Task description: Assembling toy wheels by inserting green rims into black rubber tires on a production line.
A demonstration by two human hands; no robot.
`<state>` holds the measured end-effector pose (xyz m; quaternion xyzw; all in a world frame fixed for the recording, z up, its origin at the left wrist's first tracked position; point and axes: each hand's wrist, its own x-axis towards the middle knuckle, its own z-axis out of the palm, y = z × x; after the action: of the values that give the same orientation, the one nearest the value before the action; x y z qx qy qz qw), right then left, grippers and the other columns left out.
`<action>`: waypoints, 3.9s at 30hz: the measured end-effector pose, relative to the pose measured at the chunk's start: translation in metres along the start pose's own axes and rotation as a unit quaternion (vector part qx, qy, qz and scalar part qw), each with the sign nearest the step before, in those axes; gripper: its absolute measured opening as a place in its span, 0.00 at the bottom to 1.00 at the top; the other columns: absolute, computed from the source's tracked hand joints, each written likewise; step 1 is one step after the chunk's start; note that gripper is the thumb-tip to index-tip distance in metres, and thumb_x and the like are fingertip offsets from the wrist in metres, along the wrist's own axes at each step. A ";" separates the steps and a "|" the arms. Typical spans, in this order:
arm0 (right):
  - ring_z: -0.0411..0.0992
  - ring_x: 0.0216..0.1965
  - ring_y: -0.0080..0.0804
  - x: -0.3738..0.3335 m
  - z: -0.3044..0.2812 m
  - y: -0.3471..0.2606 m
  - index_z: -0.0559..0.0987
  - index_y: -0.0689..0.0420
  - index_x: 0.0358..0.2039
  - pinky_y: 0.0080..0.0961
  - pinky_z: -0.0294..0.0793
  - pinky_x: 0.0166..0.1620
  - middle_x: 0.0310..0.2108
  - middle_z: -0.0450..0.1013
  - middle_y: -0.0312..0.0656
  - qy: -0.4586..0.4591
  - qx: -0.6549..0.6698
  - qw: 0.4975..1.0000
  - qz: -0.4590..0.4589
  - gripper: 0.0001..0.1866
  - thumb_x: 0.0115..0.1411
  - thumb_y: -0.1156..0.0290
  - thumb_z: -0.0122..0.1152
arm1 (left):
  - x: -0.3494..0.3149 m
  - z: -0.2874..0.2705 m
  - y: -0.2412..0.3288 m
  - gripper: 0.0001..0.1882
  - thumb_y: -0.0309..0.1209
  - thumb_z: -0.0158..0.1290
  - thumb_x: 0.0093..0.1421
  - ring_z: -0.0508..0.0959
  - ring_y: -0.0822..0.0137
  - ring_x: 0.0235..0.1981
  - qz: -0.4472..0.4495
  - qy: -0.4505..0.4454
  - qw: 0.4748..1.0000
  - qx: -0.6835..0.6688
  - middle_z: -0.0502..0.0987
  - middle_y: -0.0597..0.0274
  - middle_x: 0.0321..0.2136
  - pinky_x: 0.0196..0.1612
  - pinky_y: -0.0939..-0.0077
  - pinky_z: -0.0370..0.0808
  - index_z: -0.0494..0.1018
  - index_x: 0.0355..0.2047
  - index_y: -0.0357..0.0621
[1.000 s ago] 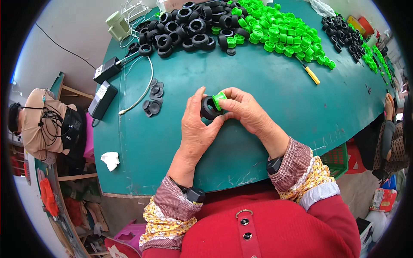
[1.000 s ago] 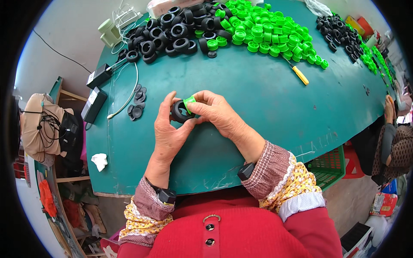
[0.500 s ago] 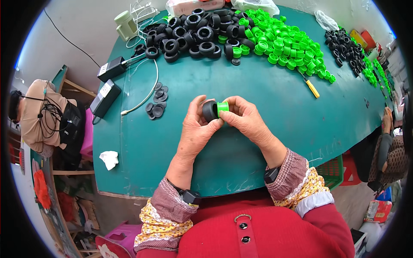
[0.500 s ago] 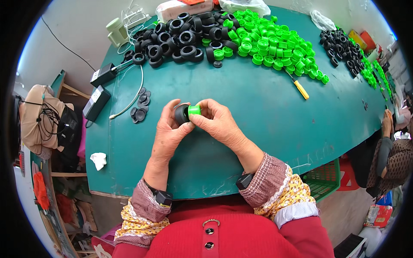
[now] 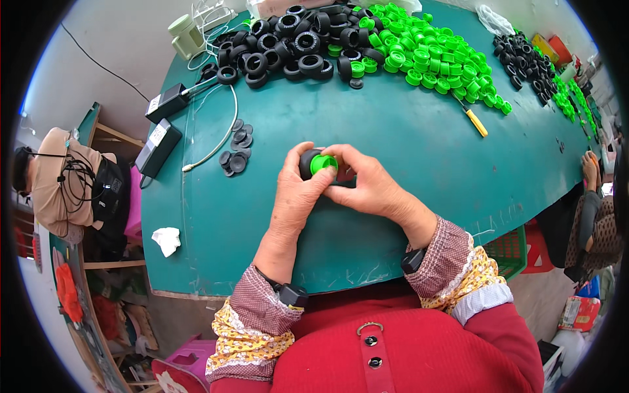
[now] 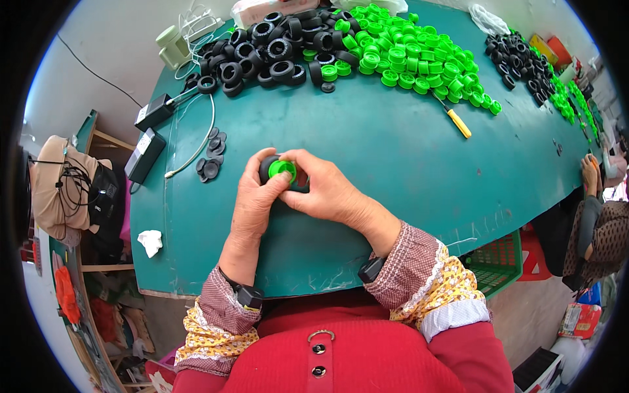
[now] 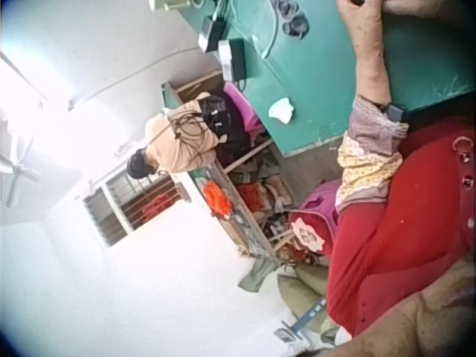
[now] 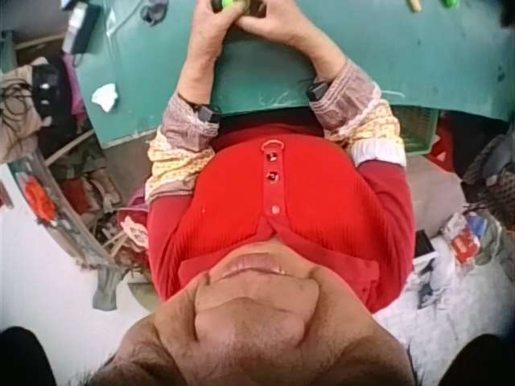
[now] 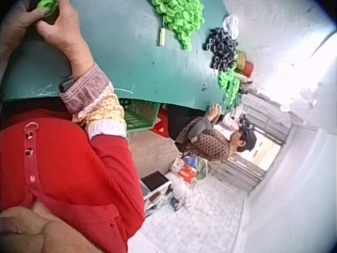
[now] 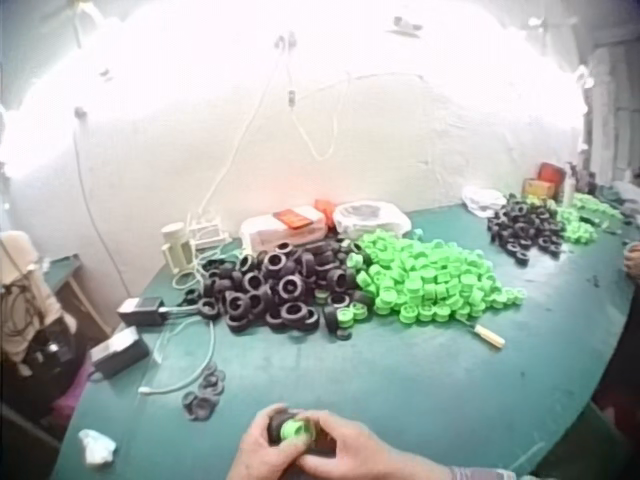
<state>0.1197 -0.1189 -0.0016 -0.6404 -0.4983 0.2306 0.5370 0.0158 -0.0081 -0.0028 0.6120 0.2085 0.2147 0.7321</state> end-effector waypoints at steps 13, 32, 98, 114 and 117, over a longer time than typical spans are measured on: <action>0.63 0.45 0.27 0.006 -0.015 0.012 0.59 0.61 0.54 0.21 0.67 0.42 0.49 0.61 0.43 -0.070 0.337 0.925 0.158 0.34 0.54 0.52 0.55 | -0.006 0.007 0.002 0.31 0.35 0.61 0.48 0.71 0.72 0.39 0.030 -0.041 0.996 -0.079 0.71 0.60 0.39 0.41 0.81 0.71 0.61 0.49 0.38; 0.66 0.38 0.22 0.007 -0.009 0.010 0.64 0.62 0.50 0.19 0.69 0.37 0.41 0.67 0.39 -0.017 0.263 0.956 0.125 0.26 0.55 0.61 0.56 | -0.001 -0.002 0.001 0.27 0.33 0.58 0.52 0.71 0.75 0.38 0.066 -0.062 0.996 -0.009 0.72 0.61 0.37 0.42 0.83 0.69 0.63 0.48 0.34; 0.67 0.35 0.19 0.004 -0.004 0.022 0.71 0.61 0.42 0.15 0.67 0.38 0.35 0.70 0.36 0.017 0.184 0.982 0.049 0.14 0.56 0.71 0.56 | -0.005 -0.010 0.006 0.13 0.28 0.56 0.52 0.71 0.79 0.29 -0.011 -0.053 0.999 0.001 0.73 0.68 0.28 0.34 0.86 0.68 0.71 0.38 0.36; 0.66 0.35 0.19 0.005 -0.003 0.009 0.68 0.61 0.45 0.17 0.68 0.39 0.35 0.68 0.35 -0.031 0.259 0.962 0.076 0.16 0.59 0.66 0.50 | -0.003 -0.006 0.001 0.14 0.32 0.55 0.54 0.70 0.79 0.31 0.001 -0.070 0.997 -0.020 0.71 0.67 0.28 0.34 0.86 0.68 0.69 0.37 0.37; 0.65 0.33 0.19 0.006 -0.001 0.002 0.68 0.60 0.45 0.17 0.68 0.37 0.34 0.68 0.35 -0.022 0.246 0.966 0.070 0.16 0.60 0.65 0.49 | 0.000 -0.008 -0.008 0.16 0.36 0.51 0.57 0.70 0.77 0.33 0.073 -0.048 0.996 0.017 0.71 0.65 0.32 0.37 0.84 0.69 0.67 0.42 0.37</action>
<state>0.1235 -0.1140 -0.0018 -0.5163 -0.3917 0.3968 0.6500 0.0120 -0.0029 -0.0125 0.6478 0.1311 0.2343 0.7129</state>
